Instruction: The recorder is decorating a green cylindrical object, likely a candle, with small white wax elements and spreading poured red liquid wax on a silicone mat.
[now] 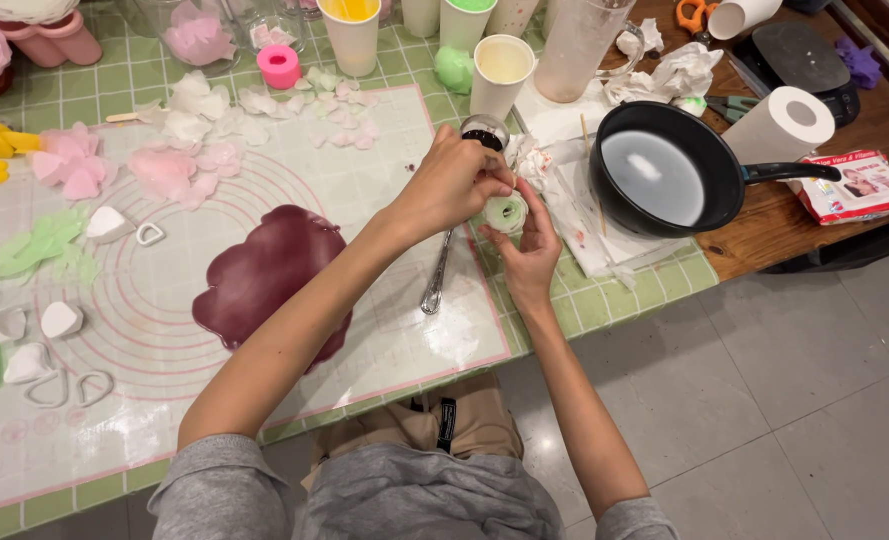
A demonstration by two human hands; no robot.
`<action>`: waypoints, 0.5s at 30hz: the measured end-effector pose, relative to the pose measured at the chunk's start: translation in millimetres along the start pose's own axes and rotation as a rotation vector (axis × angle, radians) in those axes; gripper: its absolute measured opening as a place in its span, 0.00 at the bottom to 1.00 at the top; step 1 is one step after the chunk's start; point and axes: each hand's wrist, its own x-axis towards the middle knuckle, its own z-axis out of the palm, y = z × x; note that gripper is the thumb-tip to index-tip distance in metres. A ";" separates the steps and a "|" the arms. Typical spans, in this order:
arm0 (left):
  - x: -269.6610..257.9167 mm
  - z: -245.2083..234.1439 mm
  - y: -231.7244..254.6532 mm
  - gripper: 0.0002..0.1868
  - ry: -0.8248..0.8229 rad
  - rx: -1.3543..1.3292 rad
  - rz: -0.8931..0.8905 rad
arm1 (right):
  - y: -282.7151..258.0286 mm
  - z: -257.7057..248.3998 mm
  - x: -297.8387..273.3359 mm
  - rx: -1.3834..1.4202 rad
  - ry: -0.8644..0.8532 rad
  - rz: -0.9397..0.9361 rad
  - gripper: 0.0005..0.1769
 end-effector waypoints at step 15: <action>-11.6 14.2 -21.2 0.05 0.031 -0.114 -0.081 | 16.4 -9.1 -3.2 -0.136 -0.022 0.002 0.31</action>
